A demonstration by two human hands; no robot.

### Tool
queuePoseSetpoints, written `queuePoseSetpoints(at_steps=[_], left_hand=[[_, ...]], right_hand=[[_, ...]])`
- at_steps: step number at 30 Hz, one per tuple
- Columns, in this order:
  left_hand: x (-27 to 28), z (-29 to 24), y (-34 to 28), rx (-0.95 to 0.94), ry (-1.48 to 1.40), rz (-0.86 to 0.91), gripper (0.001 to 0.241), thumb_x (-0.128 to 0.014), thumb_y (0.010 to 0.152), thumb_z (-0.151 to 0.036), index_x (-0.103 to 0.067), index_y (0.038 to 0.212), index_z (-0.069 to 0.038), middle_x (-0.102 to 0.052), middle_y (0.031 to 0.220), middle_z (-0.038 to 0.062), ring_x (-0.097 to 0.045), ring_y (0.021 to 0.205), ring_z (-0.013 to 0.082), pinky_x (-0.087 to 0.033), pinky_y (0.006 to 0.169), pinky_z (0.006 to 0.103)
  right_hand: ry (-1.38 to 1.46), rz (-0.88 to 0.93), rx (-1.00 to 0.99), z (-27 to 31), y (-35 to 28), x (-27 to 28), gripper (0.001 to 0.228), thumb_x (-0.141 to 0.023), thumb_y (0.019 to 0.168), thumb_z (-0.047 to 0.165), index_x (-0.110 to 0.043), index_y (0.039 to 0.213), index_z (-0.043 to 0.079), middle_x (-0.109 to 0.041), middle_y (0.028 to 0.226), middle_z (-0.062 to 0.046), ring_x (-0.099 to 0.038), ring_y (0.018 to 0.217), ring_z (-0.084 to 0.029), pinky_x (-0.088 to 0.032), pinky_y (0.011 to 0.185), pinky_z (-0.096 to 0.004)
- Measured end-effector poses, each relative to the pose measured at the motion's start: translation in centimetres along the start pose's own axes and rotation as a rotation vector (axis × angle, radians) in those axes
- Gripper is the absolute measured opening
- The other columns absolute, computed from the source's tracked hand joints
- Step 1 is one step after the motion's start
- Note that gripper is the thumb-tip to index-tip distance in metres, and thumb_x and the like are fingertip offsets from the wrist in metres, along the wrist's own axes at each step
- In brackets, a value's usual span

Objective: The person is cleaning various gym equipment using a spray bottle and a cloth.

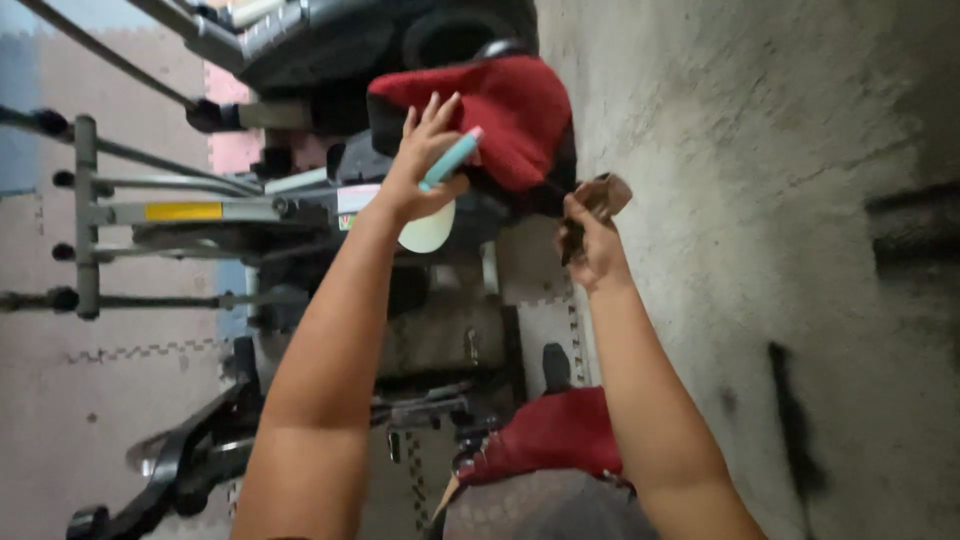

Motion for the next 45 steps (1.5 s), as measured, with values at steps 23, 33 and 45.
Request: queuePoseSetpoints(at_steps=[23,33,45], left_hand=[[-8.0,-11.4,-23.0,0.364,-0.445,-0.186,0.079,-0.07,0.084,-0.004,-0.031,0.152,-0.012,-0.072,0.107,0.014,-0.074,0.096,0.0327,-0.058,0.085,0.0412],[-7.0,-17.8,-29.2,0.204,-0.227,-0.23,0.111,-0.072,0.079,-0.001,-0.001,0.165,-0.007,-0.063,0.134,0.026,-0.062,0.12,0.0449,-0.051,0.101,0.0439],[-10.4,-22.4,-36.2,0.383,-0.03,-0.387,0.08,-0.069,0.094,-0.009,-0.023,0.159,-0.008,-0.06,0.133,0.021,-0.059,0.126,0.0408,-0.048,0.109,0.041]], right_hand=[[-0.725,0.323,0.297,-11.6,-17.1,-3.8,0.037,-0.06,0.103,0.017,-0.057,0.138,0.006,-0.064,0.13,-0.001,-0.06,0.118,-0.012,-0.05,0.099,-0.029],[-0.525,0.319,-0.051,-13.8,-24.3,-5.1,0.034,-0.056,0.097,0.022,-0.061,0.128,0.01,-0.067,0.112,0.002,-0.065,0.104,-0.011,-0.052,0.092,-0.027],[-0.953,0.677,0.106,-15.9,-27.0,-2.3,0.026,-0.071,0.098,0.009,-0.065,0.122,-0.001,-0.065,0.109,-0.001,-0.061,0.1,-0.011,-0.051,0.09,-0.027]])
Point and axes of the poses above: each hand's wrist, its own y-axis towards the middle knuckle, its own x-axis out of the back of the hand, z = x × y, the point moved 5 cm from there along y, towards the middle knuckle
